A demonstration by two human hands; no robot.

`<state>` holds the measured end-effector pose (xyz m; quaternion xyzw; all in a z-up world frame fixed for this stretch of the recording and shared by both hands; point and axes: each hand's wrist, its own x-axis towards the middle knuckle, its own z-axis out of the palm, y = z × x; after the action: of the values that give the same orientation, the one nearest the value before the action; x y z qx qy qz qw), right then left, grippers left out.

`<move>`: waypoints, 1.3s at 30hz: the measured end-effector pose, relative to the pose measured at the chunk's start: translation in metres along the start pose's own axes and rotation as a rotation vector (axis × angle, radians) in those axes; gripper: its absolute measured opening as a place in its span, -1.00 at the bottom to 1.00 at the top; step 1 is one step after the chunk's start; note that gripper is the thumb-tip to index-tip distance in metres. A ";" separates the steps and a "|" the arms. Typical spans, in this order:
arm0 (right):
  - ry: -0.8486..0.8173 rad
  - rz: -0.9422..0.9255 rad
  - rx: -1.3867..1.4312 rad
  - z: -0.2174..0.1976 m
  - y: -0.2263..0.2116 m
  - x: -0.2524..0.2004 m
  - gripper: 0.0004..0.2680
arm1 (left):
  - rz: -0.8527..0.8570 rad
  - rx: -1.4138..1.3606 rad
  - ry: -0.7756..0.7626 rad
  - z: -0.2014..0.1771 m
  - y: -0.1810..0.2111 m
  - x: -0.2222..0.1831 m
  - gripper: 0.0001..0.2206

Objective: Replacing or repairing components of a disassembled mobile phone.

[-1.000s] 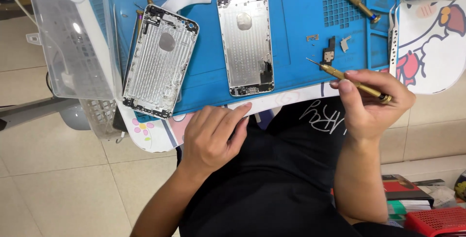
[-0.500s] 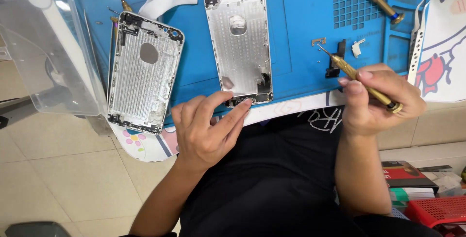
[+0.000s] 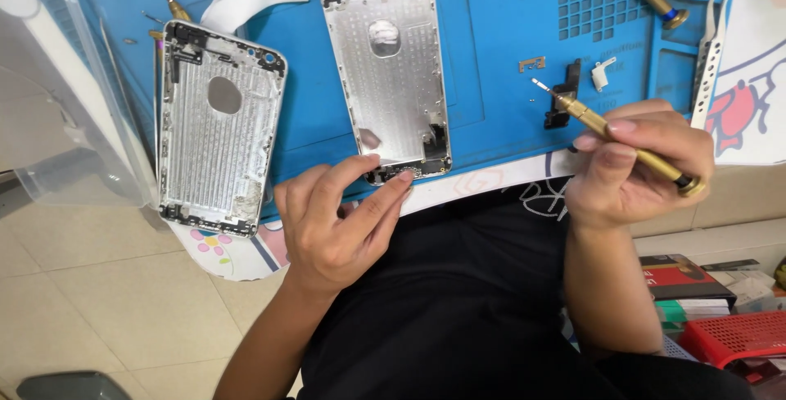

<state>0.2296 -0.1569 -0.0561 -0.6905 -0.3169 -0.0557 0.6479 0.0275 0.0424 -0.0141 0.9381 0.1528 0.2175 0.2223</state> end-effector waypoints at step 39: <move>-0.195 -0.211 -0.644 0.019 -0.020 0.011 -0.85 | -0.006 -0.013 0.092 0.006 -0.001 -0.011 -0.85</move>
<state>0.2220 -0.1355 -0.0362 -0.8249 -0.4129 -0.1535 0.3541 0.0205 0.0376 -0.0229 0.9251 0.1643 0.2607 0.2218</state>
